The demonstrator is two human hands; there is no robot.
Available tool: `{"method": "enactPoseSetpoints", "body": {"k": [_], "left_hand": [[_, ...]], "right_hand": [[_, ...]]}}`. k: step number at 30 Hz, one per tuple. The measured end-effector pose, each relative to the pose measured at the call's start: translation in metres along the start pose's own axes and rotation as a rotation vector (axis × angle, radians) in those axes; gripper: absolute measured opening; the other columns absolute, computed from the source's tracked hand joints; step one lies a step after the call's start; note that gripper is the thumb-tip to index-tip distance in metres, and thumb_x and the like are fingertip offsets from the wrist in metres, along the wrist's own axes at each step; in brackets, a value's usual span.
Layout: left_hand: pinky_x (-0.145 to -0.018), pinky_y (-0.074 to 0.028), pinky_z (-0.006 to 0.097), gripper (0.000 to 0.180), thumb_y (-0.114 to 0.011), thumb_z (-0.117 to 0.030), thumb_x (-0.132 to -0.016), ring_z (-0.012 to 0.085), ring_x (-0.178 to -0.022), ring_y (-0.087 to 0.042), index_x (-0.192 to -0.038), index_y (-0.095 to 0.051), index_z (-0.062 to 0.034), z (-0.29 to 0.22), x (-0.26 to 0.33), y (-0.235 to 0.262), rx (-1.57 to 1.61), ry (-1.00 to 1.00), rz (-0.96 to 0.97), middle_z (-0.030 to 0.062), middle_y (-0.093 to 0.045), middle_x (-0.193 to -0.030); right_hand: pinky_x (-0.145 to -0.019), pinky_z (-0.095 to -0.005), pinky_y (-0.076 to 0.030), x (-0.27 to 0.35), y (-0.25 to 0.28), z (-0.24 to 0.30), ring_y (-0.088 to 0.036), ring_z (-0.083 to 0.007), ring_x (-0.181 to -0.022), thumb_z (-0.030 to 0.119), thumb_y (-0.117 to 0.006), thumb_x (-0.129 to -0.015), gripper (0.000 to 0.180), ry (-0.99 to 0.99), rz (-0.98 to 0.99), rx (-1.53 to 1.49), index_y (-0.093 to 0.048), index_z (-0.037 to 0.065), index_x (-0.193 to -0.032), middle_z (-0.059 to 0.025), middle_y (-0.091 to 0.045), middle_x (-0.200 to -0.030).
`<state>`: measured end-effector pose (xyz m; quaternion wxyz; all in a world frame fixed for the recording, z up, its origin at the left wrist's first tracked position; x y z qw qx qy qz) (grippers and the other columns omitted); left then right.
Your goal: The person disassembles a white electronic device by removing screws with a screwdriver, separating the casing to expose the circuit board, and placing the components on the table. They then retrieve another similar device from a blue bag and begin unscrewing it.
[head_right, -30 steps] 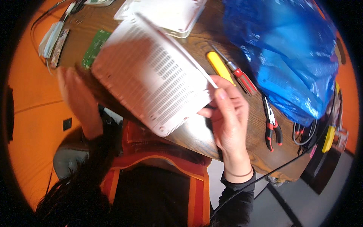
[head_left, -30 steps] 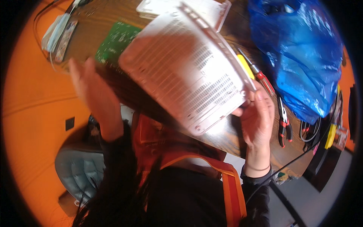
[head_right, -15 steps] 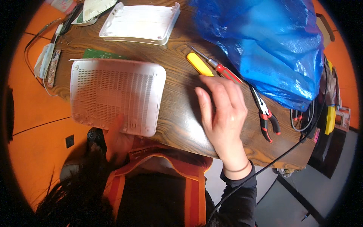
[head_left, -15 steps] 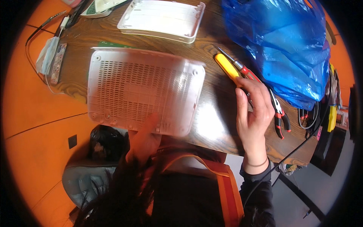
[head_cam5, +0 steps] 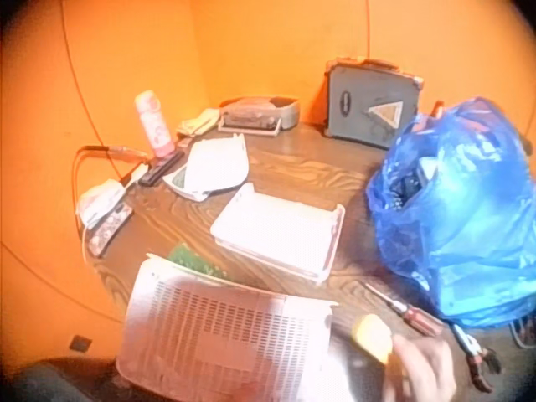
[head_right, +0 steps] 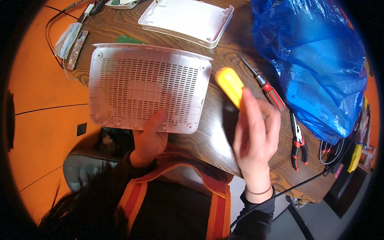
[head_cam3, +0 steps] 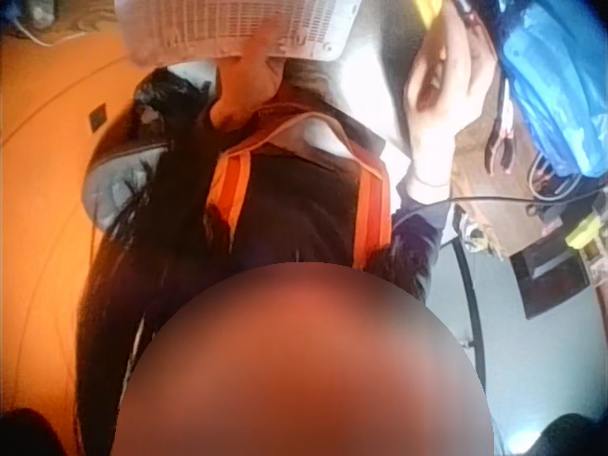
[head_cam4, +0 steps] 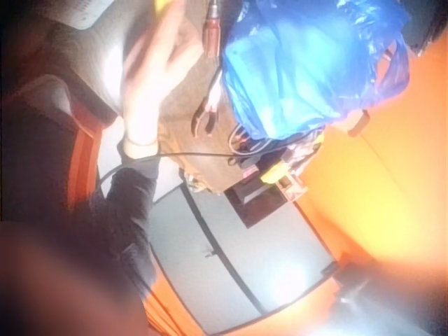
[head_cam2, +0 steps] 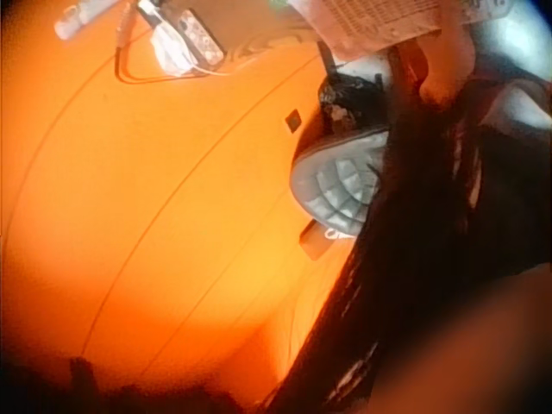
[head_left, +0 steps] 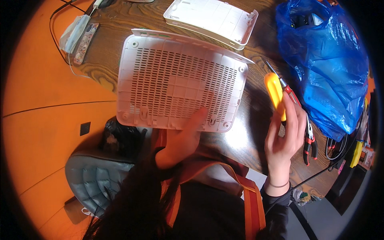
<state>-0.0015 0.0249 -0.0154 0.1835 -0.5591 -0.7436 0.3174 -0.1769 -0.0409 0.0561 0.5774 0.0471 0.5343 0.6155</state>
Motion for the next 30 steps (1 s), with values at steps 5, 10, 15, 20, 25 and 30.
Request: {"method": "enactPoseSetpoints", "body": {"k": [5, 10, 15, 20, 25, 30], "left_hand": [[-0.093, -0.044, 0.035, 0.05, -0.044, 0.011, -0.083, 0.0231, -0.11, -0.048, -0.129, -0.032, -0.0059, 0.0, 0.005, -0.002, -0.141, -0.005, 0.039, 0.0115, -0.045, -0.122], [-0.093, -0.044, 0.035, 0.051, -0.044, 0.011, -0.083, 0.0239, -0.111, -0.048, -0.129, -0.031, -0.0053, 0.0, 0.005, -0.004, -0.199, -0.027, 0.07, 0.0128, -0.045, -0.122], [-0.094, -0.042, 0.037, 0.052, -0.044, 0.009, -0.083, 0.0247, -0.111, -0.048, -0.13, -0.029, -0.005, -0.002, 0.004, -0.003, -0.282, -0.026, 0.112, 0.0139, -0.044, -0.123], [-0.094, -0.043, 0.038, 0.052, -0.044, 0.009, -0.083, 0.0253, -0.112, -0.048, -0.13, -0.029, -0.005, -0.001, 0.007, -0.001, -0.33, 0.035, 0.103, 0.0142, -0.044, -0.123], [-0.092, -0.044, 0.038, 0.053, -0.045, 0.009, -0.082, 0.0259, -0.111, -0.048, -0.131, -0.029, -0.0067, 0.003, 0.006, -0.002, -0.158, 0.071, 0.085, 0.0135, -0.044, -0.123], [-0.09, -0.044, 0.037, 0.05, -0.047, 0.005, -0.084, 0.0231, -0.11, -0.048, -0.129, -0.032, -0.0085, 0.0, 0.005, 0.0, 0.005, 0.057, 0.032, 0.0099, -0.045, -0.121]], "right_hand": [[-0.066, -0.0306, -0.047, 0.002, -0.014, 0.004, -0.056, -0.0216, -0.075, -0.01, -0.059, -0.07, 0.046, -0.062, 0.204, -0.095, -0.059, 0.005, -0.114, -0.0129, -0.054, -0.087], [-0.064, -0.0302, -0.046, 0.003, -0.009, 0.004, -0.055, -0.0227, -0.071, -0.009, -0.055, -0.074, 0.044, -0.071, 0.136, -0.097, -0.055, 0.001, -0.117, -0.0129, -0.053, -0.085], [-0.063, -0.0304, -0.045, 0.002, -0.002, 0.006, -0.054, -0.0224, -0.07, -0.007, -0.055, -0.075, 0.044, 0.033, -0.011, -0.077, -0.056, 0.004, -0.117, -0.0117, -0.051, -0.082], [-0.061, -0.0301, -0.045, 0.001, -0.001, 0.005, -0.054, -0.0214, -0.069, -0.007, -0.056, -0.073, 0.044, 0.039, 0.016, -0.071, -0.057, 0.005, -0.115, -0.0108, -0.052, -0.081], [-0.065, -0.03, -0.045, 0.0, 0.0, 0.002, -0.055, -0.0227, -0.073, -0.009, -0.053, -0.074, 0.041, -0.011, 0.042, -0.055, -0.057, -0.001, -0.114, -0.0143, -0.055, -0.086], [-0.071, -0.0302, -0.046, -0.002, 0.006, -0.005, -0.056, -0.0252, -0.078, -0.01, -0.052, -0.076, 0.041, -0.032, -0.071, -0.039, -0.054, -0.003, -0.116, -0.0169, -0.058, -0.094]]}}
Point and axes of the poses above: each hand's wrist, its own x-axis away from the middle knuckle, its own y-axis out of the back of the hand, z = x × y, the point moved 5 cm from there along -x, towards the middle knuckle
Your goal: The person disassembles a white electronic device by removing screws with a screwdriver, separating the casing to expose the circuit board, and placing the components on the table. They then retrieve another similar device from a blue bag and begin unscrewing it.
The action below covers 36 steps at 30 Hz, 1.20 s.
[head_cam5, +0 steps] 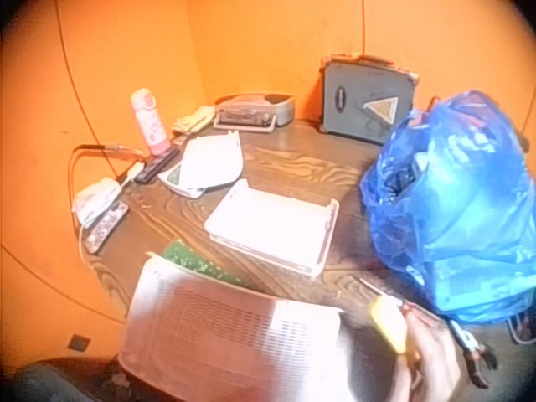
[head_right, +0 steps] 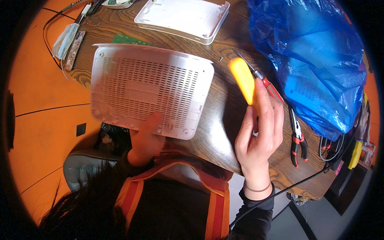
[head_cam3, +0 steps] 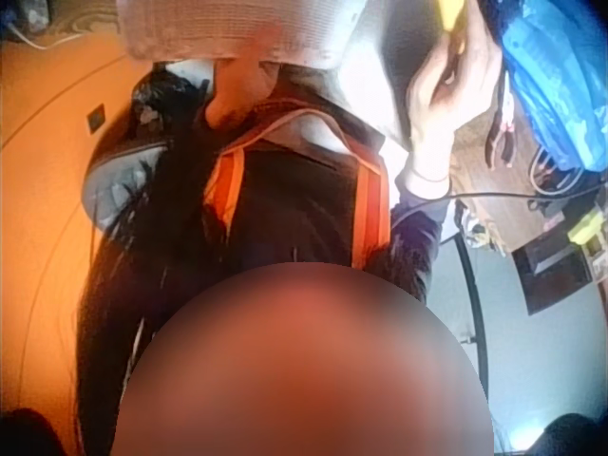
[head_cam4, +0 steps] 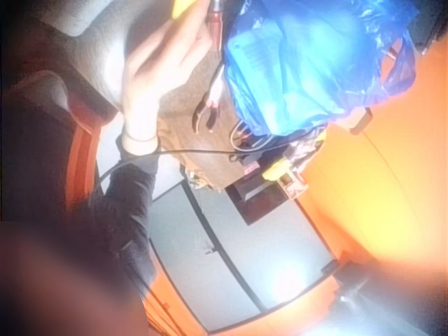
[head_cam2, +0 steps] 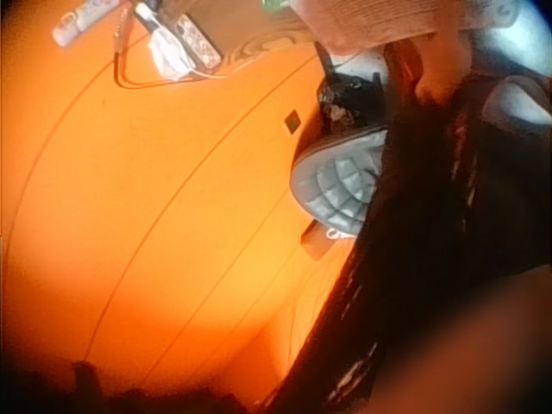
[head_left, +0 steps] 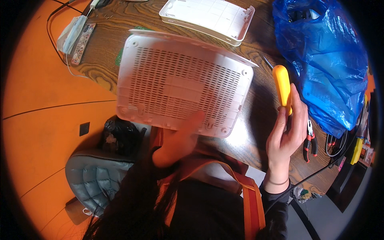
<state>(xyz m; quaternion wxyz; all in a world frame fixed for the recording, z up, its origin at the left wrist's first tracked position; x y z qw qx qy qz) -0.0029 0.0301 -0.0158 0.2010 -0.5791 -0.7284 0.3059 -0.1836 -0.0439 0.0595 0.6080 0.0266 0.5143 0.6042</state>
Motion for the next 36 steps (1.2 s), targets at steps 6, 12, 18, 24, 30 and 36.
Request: {"method": "enactPoseSetpoints", "body": {"k": [6, 12, 18, 24, 30, 36], "left_hand": [[-0.089, -0.045, 0.035, 0.044, -0.047, 0.0, -0.086, 0.0194, -0.108, -0.049, -0.128, -0.035, -0.0082, -0.023, 0.002, 0.021, 0.042, -0.133, -0.244, 0.0072, -0.047, -0.12], [-0.087, -0.047, 0.033, 0.042, -0.045, 0.004, -0.086, 0.0186, -0.105, -0.052, -0.126, -0.038, -0.0087, -0.029, -0.006, 0.036, 0.091, -0.175, -0.318, 0.0068, -0.048, -0.119], [-0.091, -0.046, 0.038, 0.041, -0.044, -0.006, -0.088, 0.0217, -0.11, -0.05, -0.129, -0.035, -0.006, -0.024, -0.009, 0.041, 0.032, -0.264, -0.282, 0.0099, -0.047, -0.123], [-0.091, -0.046, 0.039, 0.044, -0.043, -0.005, -0.087, 0.0233, -0.11, -0.05, -0.13, -0.033, -0.0076, -0.023, -0.01, 0.044, 0.056, -0.26, -0.264, 0.0107, -0.046, -0.123], [-0.094, -0.044, 0.04, 0.051, -0.044, -0.005, -0.086, 0.0246, -0.113, -0.048, -0.134, -0.027, -0.0077, -0.02, -0.006, 0.044, 0.008, -0.264, -0.291, 0.0114, -0.043, -0.127], [-0.096, -0.04, 0.039, 0.054, -0.043, -0.002, -0.085, 0.0249, -0.115, -0.045, -0.136, -0.025, -0.0088, -0.02, -0.006, 0.042, 0.003, -0.286, -0.246, 0.0115, -0.041, -0.129]], "right_hand": [[-0.073, -0.034, -0.044, 0.005, -0.01, -0.01, -0.057, -0.0253, -0.081, -0.003, -0.058, -0.076, 0.036, -0.108, 0.134, 0.062, -0.053, 0.003, -0.111, -0.012, -0.059, -0.093], [-0.074, -0.0348, -0.042, 0.012, -0.026, -0.012, -0.055, -0.0254, -0.08, 0.004, -0.063, -0.074, 0.026, -0.103, 0.365, 0.051, -0.056, 0.005, -0.099, -0.0091, -0.059, -0.087], [-0.072, -0.033, -0.046, -0.002, -0.023, -0.01, -0.058, -0.0274, -0.082, 0.003, -0.065, -0.073, 0.015, -0.097, 0.336, -0.079, -0.061, 0.001, -0.088, -0.0113, -0.06, -0.091], [-0.06, -0.0301, -0.045, -0.034, -0.04, -0.014, -0.059, -0.0241, -0.069, 0.0, -0.064, -0.073, 0.014, -0.053, 0.345, -0.077, -0.064, 0.0, -0.087, -0.0123, -0.06, -0.08], [-0.057, -0.0283, -0.044, -0.048, -0.076, -0.026, -0.057, -0.0211, -0.064, 0.001, -0.066, -0.073, 0.014, -0.077, 0.362, -0.056, -0.064, 0.0, -0.086, -0.011, -0.058, -0.078], [-0.061, -0.0214, -0.047, -0.043, -0.078, -0.034, -0.061, -0.0124, -0.071, 0.003, -0.061, -0.081, 0.01, -0.485, 0.441, -0.756, -0.062, -0.002, -0.09, -0.0097, -0.064, -0.085]]}}
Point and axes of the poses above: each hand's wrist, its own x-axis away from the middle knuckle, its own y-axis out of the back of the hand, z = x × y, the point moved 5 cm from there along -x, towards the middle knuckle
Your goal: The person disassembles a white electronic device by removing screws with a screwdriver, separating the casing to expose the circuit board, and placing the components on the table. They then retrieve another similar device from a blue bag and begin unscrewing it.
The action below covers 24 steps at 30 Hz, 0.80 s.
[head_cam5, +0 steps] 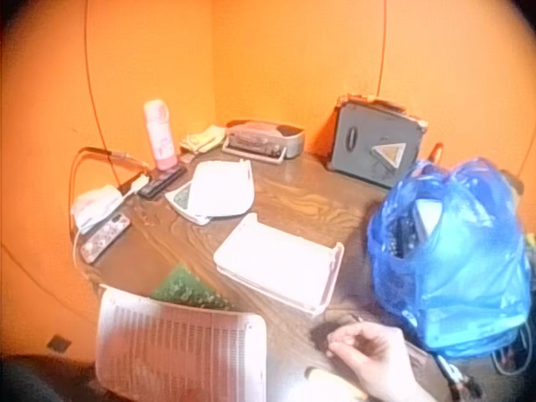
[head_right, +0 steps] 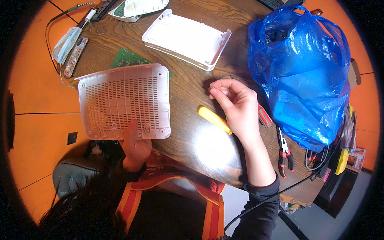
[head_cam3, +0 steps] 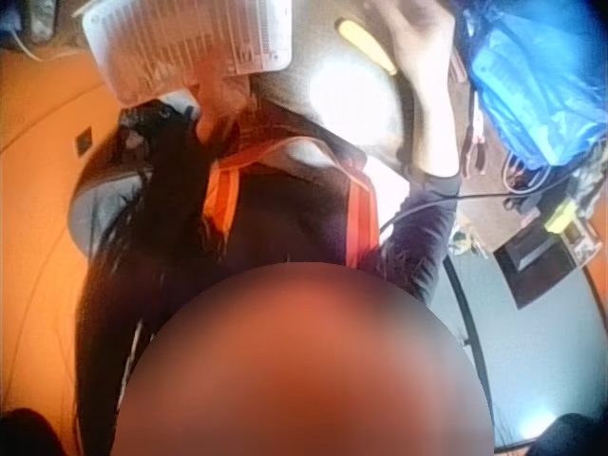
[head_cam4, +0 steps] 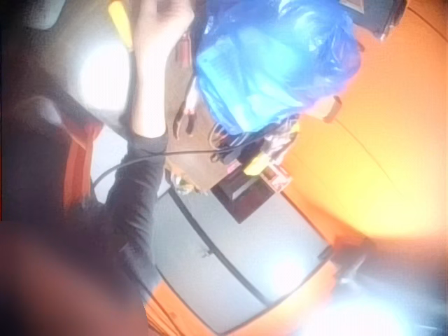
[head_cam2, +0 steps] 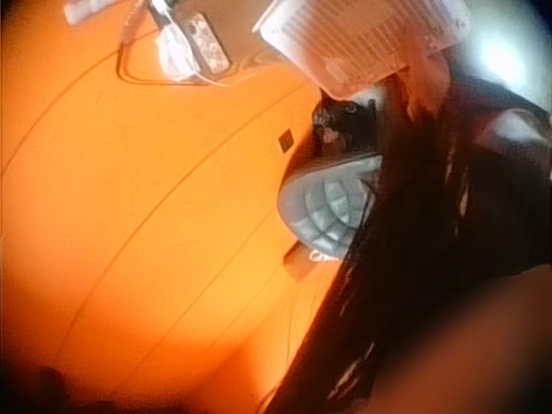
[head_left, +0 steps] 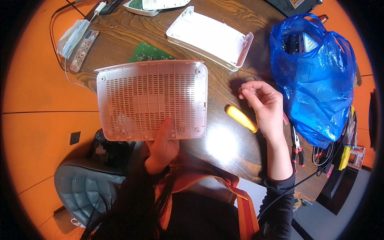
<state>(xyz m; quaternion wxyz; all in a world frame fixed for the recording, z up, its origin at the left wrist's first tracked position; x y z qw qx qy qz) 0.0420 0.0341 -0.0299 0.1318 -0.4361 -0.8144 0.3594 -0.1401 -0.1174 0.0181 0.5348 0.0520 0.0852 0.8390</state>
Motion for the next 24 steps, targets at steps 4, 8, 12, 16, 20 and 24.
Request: {"method": "enactPoseSetpoints", "body": {"k": [4, 8, 12, 16, 20, 24], "left_hand": [[-0.095, -0.041, 0.039, 0.052, -0.042, -0.001, -0.084, 0.0254, -0.113, -0.046, -0.134, -0.028, -0.0084, 0.0, -0.001, -0.001, 0.034, -0.008, 0.095, 0.0111, -0.042, -0.127], [-0.093, -0.043, 0.039, 0.05, -0.042, -0.001, -0.084, 0.026, -0.111, -0.047, -0.132, -0.031, -0.0089, 0.01, 0.004, 0.014, 0.059, 0.063, 0.0, 0.0102, -0.043, -0.126], [-0.093, -0.042, 0.038, 0.049, -0.047, -0.002, -0.083, 0.0258, -0.109, -0.047, -0.13, -0.033, -0.0066, 0.021, 0.006, 0.027, 0.054, 0.108, -0.105, 0.0115, -0.044, -0.124], [-0.093, -0.041, 0.038, 0.048, -0.048, -0.003, -0.083, 0.0257, -0.108, -0.047, -0.129, -0.034, -0.0059, 0.017, -0.002, 0.027, -0.021, 0.058, -0.111, 0.0118, -0.044, -0.123], [-0.093, -0.041, 0.038, 0.047, -0.05, -0.005, -0.083, 0.0255, -0.107, -0.048, -0.128, -0.035, -0.0051, 0.015, -0.008, 0.022, -0.045, 0.042, -0.13, 0.0121, -0.045, -0.122], [-0.093, -0.04, 0.038, 0.047, -0.052, -0.006, -0.083, 0.0253, -0.106, -0.048, -0.127, -0.036, -0.0044, 0.02, -0.009, 0.028, -0.06, 0.037, -0.144, 0.0124, -0.045, -0.122]], "right_hand": [[-0.066, -0.023, -0.053, 0.007, -0.001, 0.006, -0.064, -0.0168, -0.076, 0.006, -0.051, -0.089, 0.016, -0.186, 0.14, -0.749, -0.058, -0.003, -0.1, -0.0153, -0.064, -0.089], [-0.069, -0.0246, -0.054, 0.017, 0.004, 0.014, -0.065, -0.0177, -0.077, 0.01, -0.051, -0.089, 0.019, -0.227, 0.159, -0.902, -0.057, -0.002, -0.103, -0.016, -0.064, -0.089], [-0.058, -0.0214, -0.053, 0.03, 0.011, 0.025, -0.064, -0.0148, -0.067, 0.01, -0.053, -0.088, 0.014, -0.22, 0.091, -0.798, -0.056, -0.001, -0.095, -0.0128, -0.064, -0.08], [-0.059, -0.0239, -0.052, 0.043, 0.025, 0.047, -0.063, -0.0152, -0.068, 0.004, -0.057, -0.084, 0.008, -0.067, 0.048, -0.658, -0.057, 0.0, -0.091, -0.0133, -0.064, -0.081], [-0.065, -0.0232, -0.05, 0.063, 0.048, 0.07, -0.063, -0.0132, -0.076, -0.003, -0.057, -0.083, 0.012, 0.186, -0.02, -0.627, -0.053, -0.001, -0.094, -0.0112, -0.064, -0.085], [-0.059, -0.028, -0.052, 0.112, 0.116, 0.127, -0.06, -0.0195, -0.068, -0.007, -0.052, -0.08, 0.013, 0.988, -0.598, 0.054, -0.048, -0.001, -0.091, -0.0177, -0.06, -0.081]]}}
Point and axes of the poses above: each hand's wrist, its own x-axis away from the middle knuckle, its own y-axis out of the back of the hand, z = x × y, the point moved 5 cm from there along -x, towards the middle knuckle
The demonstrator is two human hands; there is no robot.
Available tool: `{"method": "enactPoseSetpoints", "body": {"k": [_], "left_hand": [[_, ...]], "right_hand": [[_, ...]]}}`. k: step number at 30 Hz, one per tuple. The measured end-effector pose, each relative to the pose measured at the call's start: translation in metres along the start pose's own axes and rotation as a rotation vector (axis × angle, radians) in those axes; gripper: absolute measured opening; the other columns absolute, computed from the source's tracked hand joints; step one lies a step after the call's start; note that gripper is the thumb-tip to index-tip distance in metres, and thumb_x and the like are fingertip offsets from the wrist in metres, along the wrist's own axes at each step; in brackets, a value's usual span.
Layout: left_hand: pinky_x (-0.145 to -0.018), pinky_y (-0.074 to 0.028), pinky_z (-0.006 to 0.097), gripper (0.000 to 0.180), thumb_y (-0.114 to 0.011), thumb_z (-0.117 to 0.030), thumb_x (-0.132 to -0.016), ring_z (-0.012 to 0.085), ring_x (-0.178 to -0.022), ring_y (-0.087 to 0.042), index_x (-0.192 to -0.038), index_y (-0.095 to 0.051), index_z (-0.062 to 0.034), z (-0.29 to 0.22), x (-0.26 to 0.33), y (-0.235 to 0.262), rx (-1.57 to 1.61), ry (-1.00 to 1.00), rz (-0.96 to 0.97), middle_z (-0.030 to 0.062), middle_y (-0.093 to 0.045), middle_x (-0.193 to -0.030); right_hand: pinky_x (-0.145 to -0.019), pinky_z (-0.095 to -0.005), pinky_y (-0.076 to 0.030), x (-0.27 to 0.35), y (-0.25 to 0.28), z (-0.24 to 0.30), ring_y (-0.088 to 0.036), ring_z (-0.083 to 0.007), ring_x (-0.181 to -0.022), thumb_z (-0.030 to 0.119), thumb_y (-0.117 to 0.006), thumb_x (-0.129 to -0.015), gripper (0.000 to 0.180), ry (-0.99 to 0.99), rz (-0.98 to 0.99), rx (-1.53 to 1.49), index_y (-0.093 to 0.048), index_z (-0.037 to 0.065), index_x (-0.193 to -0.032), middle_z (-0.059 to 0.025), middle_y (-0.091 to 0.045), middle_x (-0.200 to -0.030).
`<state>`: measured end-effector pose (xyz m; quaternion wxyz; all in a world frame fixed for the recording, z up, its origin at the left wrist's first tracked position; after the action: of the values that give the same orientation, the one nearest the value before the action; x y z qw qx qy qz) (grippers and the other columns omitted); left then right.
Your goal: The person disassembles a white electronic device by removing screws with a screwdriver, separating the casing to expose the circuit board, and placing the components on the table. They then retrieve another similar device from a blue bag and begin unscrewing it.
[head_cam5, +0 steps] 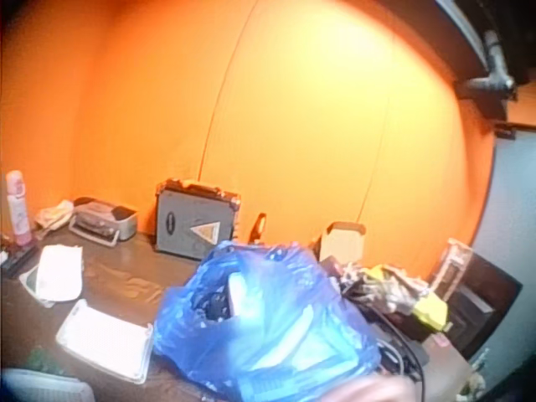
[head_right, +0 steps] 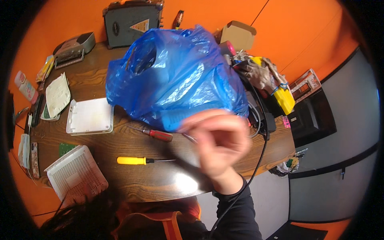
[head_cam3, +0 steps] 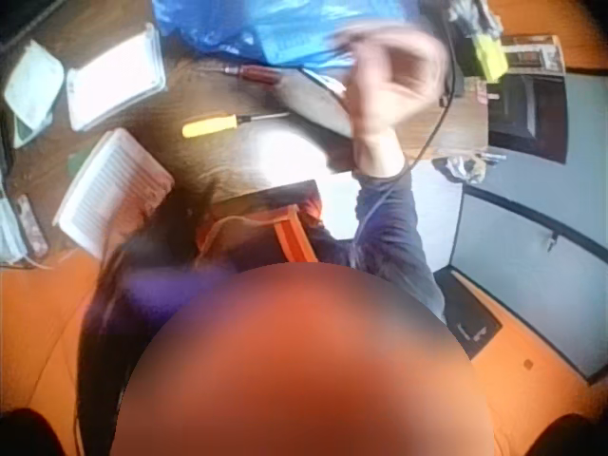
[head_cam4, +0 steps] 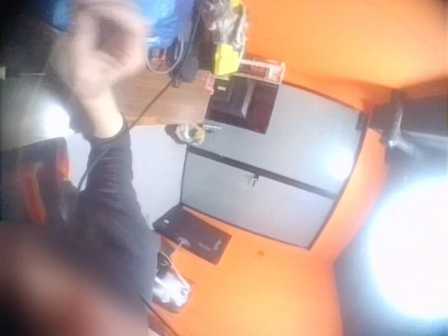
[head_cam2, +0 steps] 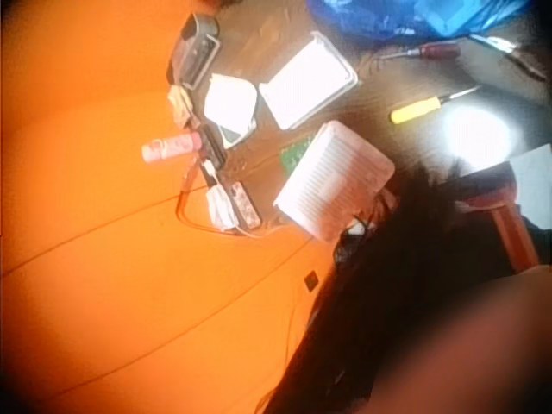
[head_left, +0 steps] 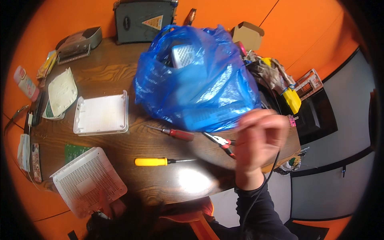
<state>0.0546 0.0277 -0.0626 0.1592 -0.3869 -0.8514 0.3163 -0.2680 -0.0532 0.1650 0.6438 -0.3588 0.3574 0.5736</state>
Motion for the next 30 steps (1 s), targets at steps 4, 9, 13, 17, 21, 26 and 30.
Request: {"method": "enactPoseSetpoints", "body": {"k": [4, 9, 13, 17, 21, 26, 30], "left_hand": [[-0.093, -0.039, 0.038, 0.046, -0.054, -0.008, -0.083, 0.0251, -0.106, -0.048, -0.126, -0.037, -0.0037, 0.003, -0.001, 0.015, -0.029, -0.01, 0.001, 0.0127, -0.045, -0.121], [-0.093, -0.039, 0.037, 0.046, -0.056, -0.009, -0.083, 0.0249, -0.104, -0.048, -0.125, -0.038, -0.0028, -0.005, -0.002, 0.011, -0.146, -0.105, 0.065, 0.013, -0.046, -0.12], [-0.092, -0.04, 0.037, 0.044, -0.055, -0.01, -0.084, 0.0237, -0.105, -0.048, -0.124, -0.039, -0.0039, -0.004, 0.002, 0.008, 0.02, 0.003, -0.067, 0.0121, -0.046, -0.119], [-0.091, -0.04, 0.037, 0.046, -0.055, -0.011, -0.084, 0.0239, -0.106, -0.048, -0.126, -0.037, -0.0042, -0.008, 0.004, 0.004, 0.002, -0.009, -0.075, 0.011, -0.046, -0.118], [-0.093, -0.039, 0.039, 0.048, -0.056, -0.01, -0.083, 0.0242, -0.107, -0.047, -0.127, -0.036, -0.0038, -0.015, 0.006, -0.004, 0.025, 0.069, -0.113, 0.0103, -0.046, -0.12], [-0.094, -0.037, 0.038, 0.051, -0.056, -0.01, -0.082, 0.0233, -0.11, -0.045, -0.128, -0.036, -0.0024, -0.031, 0.034, -0.042, 0.044, 0.328, 0.243, 0.0101, -0.045, -0.123], [-0.096, -0.035, 0.037, 0.052, -0.057, -0.009, -0.082, 0.0226, -0.113, -0.044, -0.129, -0.035, -0.0013, -0.025, 0.069, -0.065, -0.07, 0.557, 0.756, 0.0099, -0.044, -0.126]], "right_hand": [[-0.065, -0.026, -0.049, -0.072, 0.084, 0.007, -0.06, -0.0165, -0.072, 0.001, -0.056, -0.084, 0.013, 0.324, -0.607, 0.568, -0.052, -0.003, -0.095, -0.014, -0.061, -0.083], [-0.06, -0.0274, -0.052, -0.13, 0.131, -0.032, -0.061, -0.0179, -0.088, 0.011, -0.055, -0.086, 0.037, -0.298, -0.474, 0.828, -0.046, -0.004, -0.119, -0.0177, -0.062, -0.099], [-0.063, -0.0273, -0.053, -0.086, 0.091, 0.028, -0.061, -0.0196, -0.088, 0.008, -0.05, -0.088, 0.032, 0.27, -0.38, 0.764, -0.046, -0.002, -0.118, -0.0197, -0.061, -0.099], [-0.062, -0.0274, -0.052, -0.03, 0.046, 0.074, -0.061, -0.0268, -0.086, 0.005, -0.045, -0.087, 0.025, 0.374, -0.31, 0.564, -0.044, 0.0, -0.112, -0.0205, -0.061, -0.095], [-0.068, -0.0337, -0.051, 0.007, -0.008, 0.07, -0.058, -0.0304, -0.091, 0.015, -0.05, -0.086, 0.037, 0.17, 0.334, 0.407, -0.036, 0.004, -0.118, -0.0232, -0.055, -0.104], [-0.087, -0.0399, -0.045, 0.061, -0.066, 0.011, -0.048, -0.0304, -0.114, 0.016, -0.069, -0.076, 0.089, -0.783, 0.433, -0.157, -0.007, 0.003, -0.14, -0.0231, -0.042, -0.128], [-0.082, -0.0334, -0.048, 0.092, -0.087, -0.005, -0.06, -0.0261, -0.095, 0.029, -0.075, -0.071, 0.104, -1.108, 0.349, -0.322, -0.002, 0.003, -0.14, -0.0231, -0.053, -0.115]]}}
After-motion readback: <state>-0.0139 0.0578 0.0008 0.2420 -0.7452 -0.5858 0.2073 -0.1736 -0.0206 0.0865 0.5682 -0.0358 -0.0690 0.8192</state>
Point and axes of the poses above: each hand's wrist, its own x-axis away from the middle knuckle, its own y-axis out of the back of the hand, z = x × y, the point moved 5 cm from there along -x, towards the middle knuckle
